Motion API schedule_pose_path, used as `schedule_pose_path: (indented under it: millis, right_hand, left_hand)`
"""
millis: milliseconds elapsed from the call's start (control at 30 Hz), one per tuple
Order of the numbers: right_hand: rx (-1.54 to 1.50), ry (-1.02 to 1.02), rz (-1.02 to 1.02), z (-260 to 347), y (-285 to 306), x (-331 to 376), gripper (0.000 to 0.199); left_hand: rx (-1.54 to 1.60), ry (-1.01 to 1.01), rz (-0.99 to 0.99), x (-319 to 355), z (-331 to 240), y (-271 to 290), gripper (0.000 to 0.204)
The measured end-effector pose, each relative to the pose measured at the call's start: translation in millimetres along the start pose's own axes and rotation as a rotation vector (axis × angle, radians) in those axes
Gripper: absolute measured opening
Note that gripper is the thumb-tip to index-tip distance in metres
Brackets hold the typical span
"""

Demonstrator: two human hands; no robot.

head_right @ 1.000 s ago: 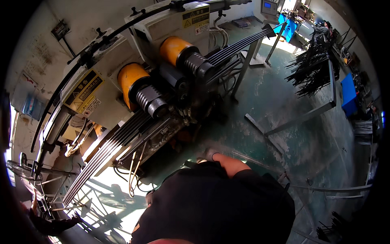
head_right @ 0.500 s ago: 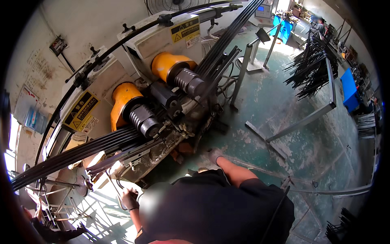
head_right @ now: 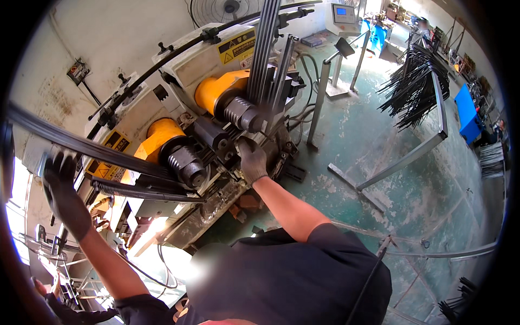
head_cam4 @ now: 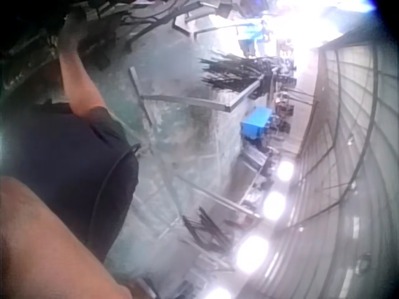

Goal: The person repeatedly picks up bundles of long metal rods from a floor stack, feeds them into a yellow bending machine, and operates the lever to bend them. The bent rods are then removed and placed onto a nearby metal rack. The process is continuous and repetitive throughout the clip.

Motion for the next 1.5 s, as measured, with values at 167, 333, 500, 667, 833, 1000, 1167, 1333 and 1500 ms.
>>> schedule_pose_path:
  millis: [167, 333, 500, 667, 833, 1000, 1167, 1333, 1500]
  right_hand:
    - [-0.058, -0.046, 0.004, -3.8, -17.7, -35.5, 0.042]
    - [0.087, 0.16, 0.258, -43.4, -7.9, -87.4, 0.022]
    - [-0.478, -0.244, 0.202, -9.0, -33.5, -66.3, 0.014]
    - [-0.536, -0.296, 0.109, -23.9, -22.9, -87.6, 0.019]
    - [-0.344, -0.092, 0.253, -65.3, -10.7, -113.9, 0.029]
    - [-0.516, -0.39, 0.126, -8.5, -44.3, -70.1, 0.029]
    - [-0.441, -0.19, 0.053, -26.7, -25.4, -88.8, 0.026]
    - [-0.435, -0.255, 0.069, -28.1, -25.3, -86.3, 0.027]
    - [-0.456, -0.171, -0.003, -18.5, -33.9, -81.3, 0.027]
  left_hand:
    - [-0.281, -0.03, 0.186, -39.6, -23.5, -82.5, 0.061]
    - [-0.54, -0.045, 0.356, -72.0, -27.5, -121.0, 0.044]
    - [-0.143, 0.178, 0.123, -47.1, -43.2, -160.6, 0.042]
    - [-0.372, 0.089, 0.228, -41.5, -44.3, -156.5, 0.024]
    - [-0.415, 0.17, 0.205, -44.3, -54.6, -155.5, 0.021]
    - [-0.406, 0.096, 0.226, -41.1, -42.8, -138.4, 0.02]
    - [-0.396, 0.066, 0.136, -40.6, -42.1, -168.9, 0.022]
    - [-0.35, 0.126, 0.159, -39.2, -48.3, -164.2, 0.025]
    - [-0.322, 0.088, 0.152, -36.7, -45.2, -167.3, 0.029]
Point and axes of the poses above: each hand's wrist, its own x-axis away from the middle knuckle, its own y-axis out of the back of the hand, z = x × y, the point moved 2 cm from there along -x, towards the middle knuckle, and after that the axes turned 14 degrees about z, right-handed, at the moved point
